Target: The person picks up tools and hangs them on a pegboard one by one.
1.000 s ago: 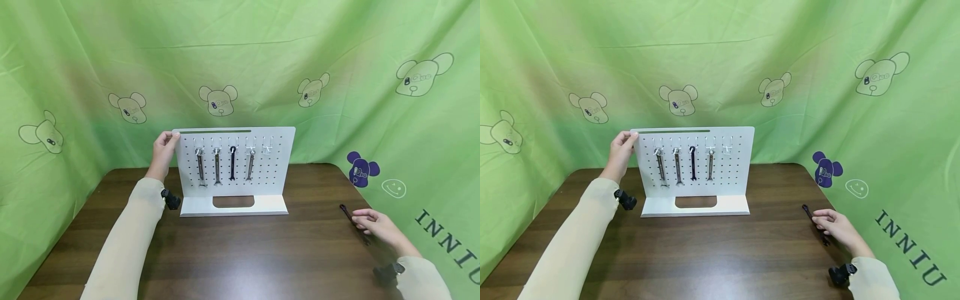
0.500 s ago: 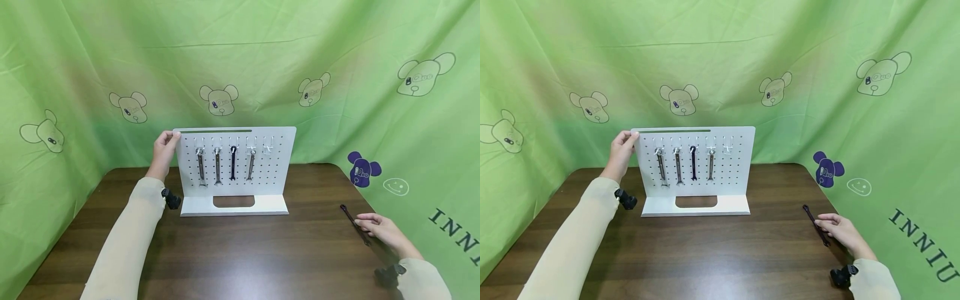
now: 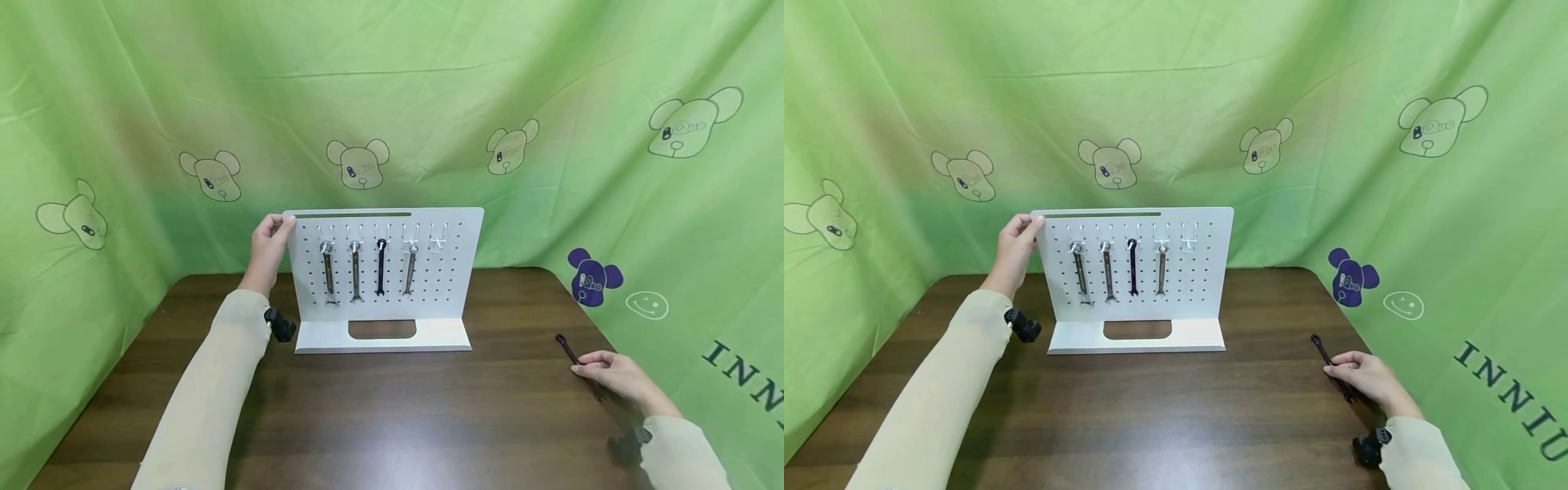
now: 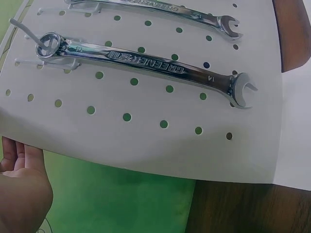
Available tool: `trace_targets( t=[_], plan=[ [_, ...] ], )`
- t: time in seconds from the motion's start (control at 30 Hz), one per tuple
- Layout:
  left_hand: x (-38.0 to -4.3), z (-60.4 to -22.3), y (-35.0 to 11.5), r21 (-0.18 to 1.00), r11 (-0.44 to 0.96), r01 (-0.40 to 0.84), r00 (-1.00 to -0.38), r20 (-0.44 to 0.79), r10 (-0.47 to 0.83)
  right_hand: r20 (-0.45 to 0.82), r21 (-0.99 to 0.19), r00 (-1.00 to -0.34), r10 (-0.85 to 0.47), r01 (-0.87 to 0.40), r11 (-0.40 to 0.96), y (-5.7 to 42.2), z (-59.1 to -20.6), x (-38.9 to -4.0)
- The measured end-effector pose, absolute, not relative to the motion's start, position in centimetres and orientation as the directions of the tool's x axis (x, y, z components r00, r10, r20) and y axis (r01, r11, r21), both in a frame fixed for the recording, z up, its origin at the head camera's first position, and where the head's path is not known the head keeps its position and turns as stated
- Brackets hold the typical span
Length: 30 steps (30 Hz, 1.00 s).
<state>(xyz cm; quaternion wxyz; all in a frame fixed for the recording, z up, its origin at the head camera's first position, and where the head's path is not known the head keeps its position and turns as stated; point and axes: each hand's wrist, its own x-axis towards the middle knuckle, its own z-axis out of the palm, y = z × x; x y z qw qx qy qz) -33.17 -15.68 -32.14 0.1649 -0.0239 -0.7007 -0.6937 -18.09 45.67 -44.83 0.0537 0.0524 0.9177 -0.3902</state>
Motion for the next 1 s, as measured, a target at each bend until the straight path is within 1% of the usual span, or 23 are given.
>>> trace_targets(
  t=[0.13,0.37,1.0],
  plan=[
    [-33.06,-32.18,-15.65,0.963,0.032,0.268,-0.944,0.269,-0.193,-0.145,-0.696,-0.988,0.043,0.133,0.706,45.61,-44.77,-18.16],
    [-33.22,-32.23,-15.58,0.962,0.026,0.273,-0.942,0.273,-0.196,-0.155,-0.63,-0.987,0.038,0.129,0.766,45.54,-44.43,-18.28],
    [-32.86,-31.91,-15.71,0.969,0.038,0.244,-0.953,0.246,-0.174,-0.221,-0.625,-0.975,0.023,0.16,0.765,45.47,-44.12,-18.75]
  ],
)
